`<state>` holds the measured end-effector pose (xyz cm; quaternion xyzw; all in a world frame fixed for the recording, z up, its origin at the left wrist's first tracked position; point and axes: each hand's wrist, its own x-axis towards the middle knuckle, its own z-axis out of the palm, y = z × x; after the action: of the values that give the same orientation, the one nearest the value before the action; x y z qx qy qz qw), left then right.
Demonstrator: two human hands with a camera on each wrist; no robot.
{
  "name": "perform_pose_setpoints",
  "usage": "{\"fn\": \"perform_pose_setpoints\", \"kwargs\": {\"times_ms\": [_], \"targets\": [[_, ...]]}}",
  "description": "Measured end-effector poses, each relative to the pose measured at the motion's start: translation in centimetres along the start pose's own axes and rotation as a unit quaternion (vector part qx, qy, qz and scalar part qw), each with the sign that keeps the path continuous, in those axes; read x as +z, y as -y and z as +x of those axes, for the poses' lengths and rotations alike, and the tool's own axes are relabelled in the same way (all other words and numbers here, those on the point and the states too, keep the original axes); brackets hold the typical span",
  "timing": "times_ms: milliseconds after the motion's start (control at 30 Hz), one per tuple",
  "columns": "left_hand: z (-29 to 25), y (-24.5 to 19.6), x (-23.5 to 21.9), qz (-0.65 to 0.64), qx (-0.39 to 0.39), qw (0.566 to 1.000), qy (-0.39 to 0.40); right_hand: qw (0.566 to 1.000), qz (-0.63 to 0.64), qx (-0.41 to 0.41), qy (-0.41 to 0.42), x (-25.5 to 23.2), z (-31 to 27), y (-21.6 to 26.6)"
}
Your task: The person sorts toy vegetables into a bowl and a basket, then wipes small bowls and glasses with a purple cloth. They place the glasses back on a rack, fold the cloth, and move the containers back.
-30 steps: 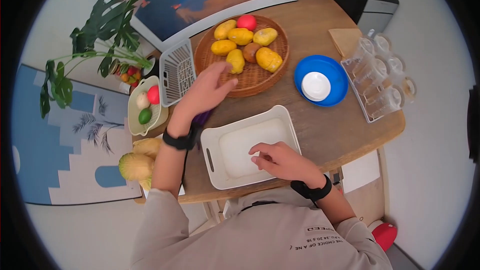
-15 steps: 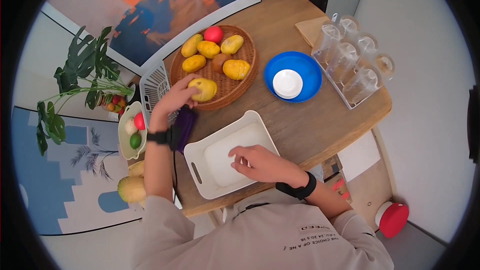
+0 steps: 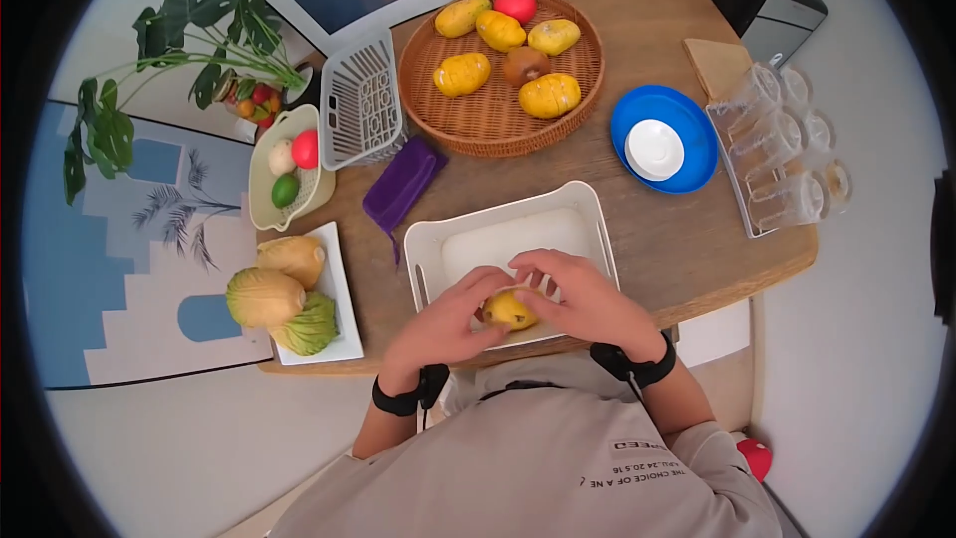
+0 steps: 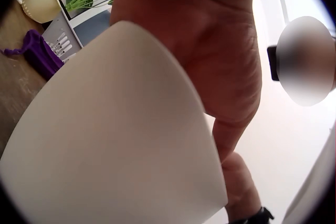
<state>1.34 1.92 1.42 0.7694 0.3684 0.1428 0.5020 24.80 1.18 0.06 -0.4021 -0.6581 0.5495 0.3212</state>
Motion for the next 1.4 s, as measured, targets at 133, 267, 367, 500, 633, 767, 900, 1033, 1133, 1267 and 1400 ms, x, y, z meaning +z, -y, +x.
{"fn": "perform_pose_setpoints", "kwargs": {"times_ms": [133,267,367,500,633,767,900,1033,1133,1267,1400], "targets": [[0.4,0.5,0.7,0.048,-0.028,0.998,-0.017,0.994,-0.106,0.007,0.010,0.8,0.0,-1.2],[0.5,0.4,0.8,0.063,-0.041,0.997,0.007,0.987,-0.154,0.022,0.031,0.9,-0.1,-1.5],[0.3,1.5,1.3,0.087,-0.048,0.992,-0.073,0.987,-0.147,0.040,0.046,0.8,-0.1,-0.8],[0.4,0.8,1.0,-0.109,-0.168,0.971,-0.128,0.992,-0.125,-0.022,0.017,0.8,0.0,-0.8],[0.1,1.6,0.8,-0.149,-0.069,0.972,-0.166,0.997,-0.071,0.040,0.007,0.2,0.1,1.5],[0.1,-0.8,0.2,-0.127,-0.003,0.986,-0.108,0.987,0.095,0.127,-0.025,-0.2,-0.1,1.6],[-0.1,-0.2,0.3,-0.163,-0.077,0.979,-0.099,1.000,-0.014,0.011,-0.023,0.0,-0.3,0.9],[-0.3,-0.4,-0.4,-0.139,-0.033,0.985,-0.101,0.998,-0.005,0.038,-0.043,0.2,-0.5,0.9],[-0.5,-0.3,-1.2,-0.121,-0.009,0.988,-0.099,0.997,0.033,0.063,-0.040,0.1,-0.6,1.1],[-0.7,2.4,-3.7,-0.356,-0.012,0.890,-0.283,0.997,-0.001,0.068,-0.022,-0.2,-0.4,1.8],[-1.4,8.1,-11.1,-0.527,0.086,0.729,-0.428,0.999,0.001,0.047,-0.014,-0.1,-0.5,1.4]]}}
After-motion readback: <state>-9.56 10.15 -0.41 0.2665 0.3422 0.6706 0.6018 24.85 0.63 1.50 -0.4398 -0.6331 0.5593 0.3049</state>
